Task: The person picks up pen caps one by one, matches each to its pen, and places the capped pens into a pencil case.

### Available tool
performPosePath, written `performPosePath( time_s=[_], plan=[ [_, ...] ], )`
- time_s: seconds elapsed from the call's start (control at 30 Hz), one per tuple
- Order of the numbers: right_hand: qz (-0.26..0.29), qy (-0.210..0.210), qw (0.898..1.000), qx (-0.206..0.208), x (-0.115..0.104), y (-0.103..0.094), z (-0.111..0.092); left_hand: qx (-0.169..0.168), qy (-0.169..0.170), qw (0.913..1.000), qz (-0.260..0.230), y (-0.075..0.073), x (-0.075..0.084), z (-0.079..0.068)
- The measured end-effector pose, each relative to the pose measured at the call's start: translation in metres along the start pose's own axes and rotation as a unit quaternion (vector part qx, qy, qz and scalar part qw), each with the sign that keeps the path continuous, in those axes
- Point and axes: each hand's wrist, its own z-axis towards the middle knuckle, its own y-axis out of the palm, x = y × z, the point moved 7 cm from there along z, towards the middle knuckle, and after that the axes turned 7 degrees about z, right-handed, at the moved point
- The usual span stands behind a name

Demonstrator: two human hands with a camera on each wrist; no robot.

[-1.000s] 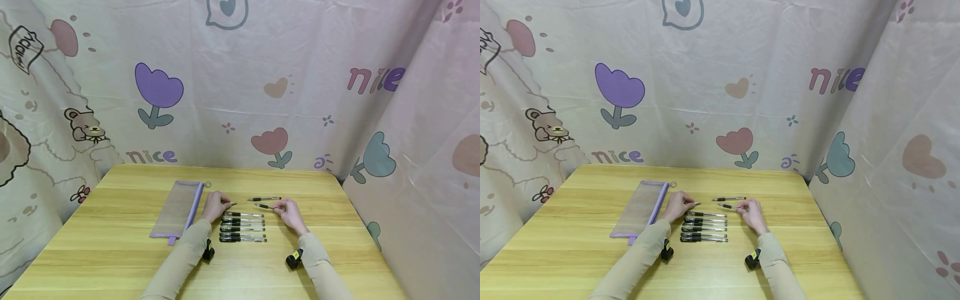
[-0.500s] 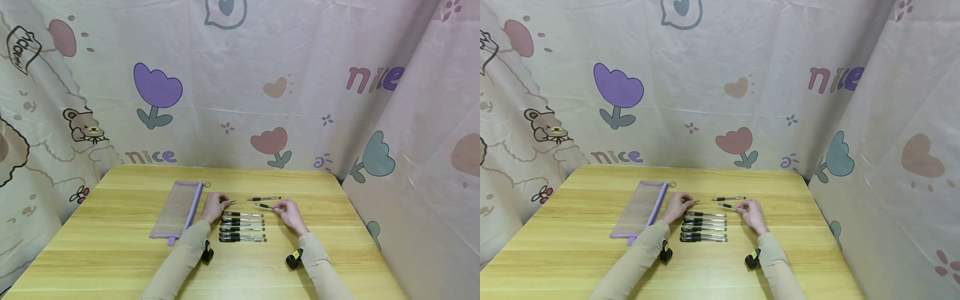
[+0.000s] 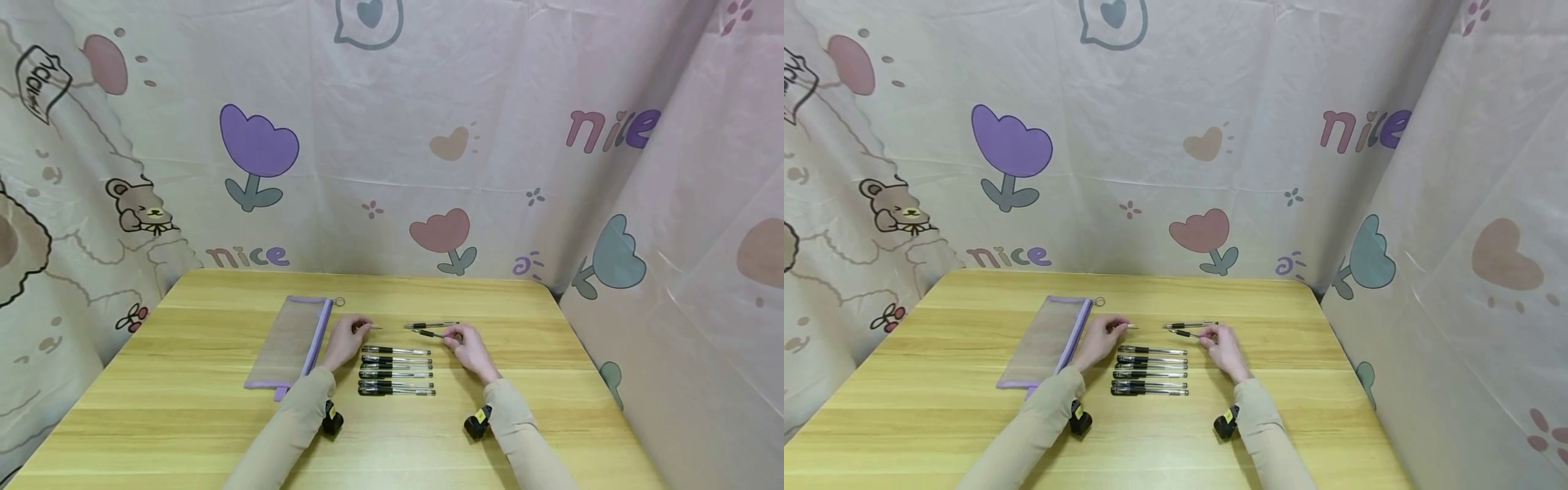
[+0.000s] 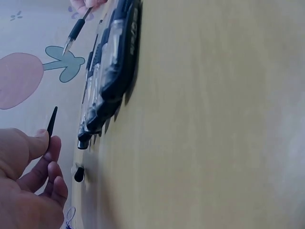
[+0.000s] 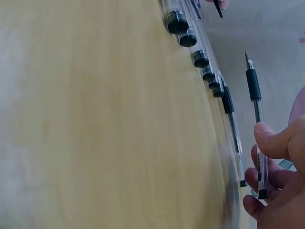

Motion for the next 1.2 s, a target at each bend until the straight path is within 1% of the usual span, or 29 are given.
performPosePath(
  time_s=[0.13,0.33,0.57,0.67,0.83,1.2],
  plan=[
    [-0.003,-0.006,1.0,-0.006,-0.005,0.003,0.0,-0.009,0.01,0.9998,-0.015,0.001,0.002,-0.003],
    [0.0,-0.02,1.0,-0.007,-0.014,0.008,0.001,-0.02,0.029,0.9991,-0.024,0.003,0.007,-0.007],
    [0.0,-0.034,0.999,-0.01,-0.024,0.015,0.001,-0.035,0.038,0.9979,-0.039,0.005,0.01,-0.008],
    [0.001,-0.037,0.999,-0.011,-0.027,0.017,0.001,-0.033,0.045,0.9977,-0.038,0.005,0.012,-0.009],
    [0.002,-0.048,0.999,-0.008,-0.032,0.02,0.001,-0.028,0.044,0.998,-0.034,0.005,0.012,-0.009],
    [0.004,-0.055,0.998,-0.014,-0.036,0.026,0.004,-0.034,0.048,0.9974,-0.041,0.006,0.013,-0.01]
  ],
)
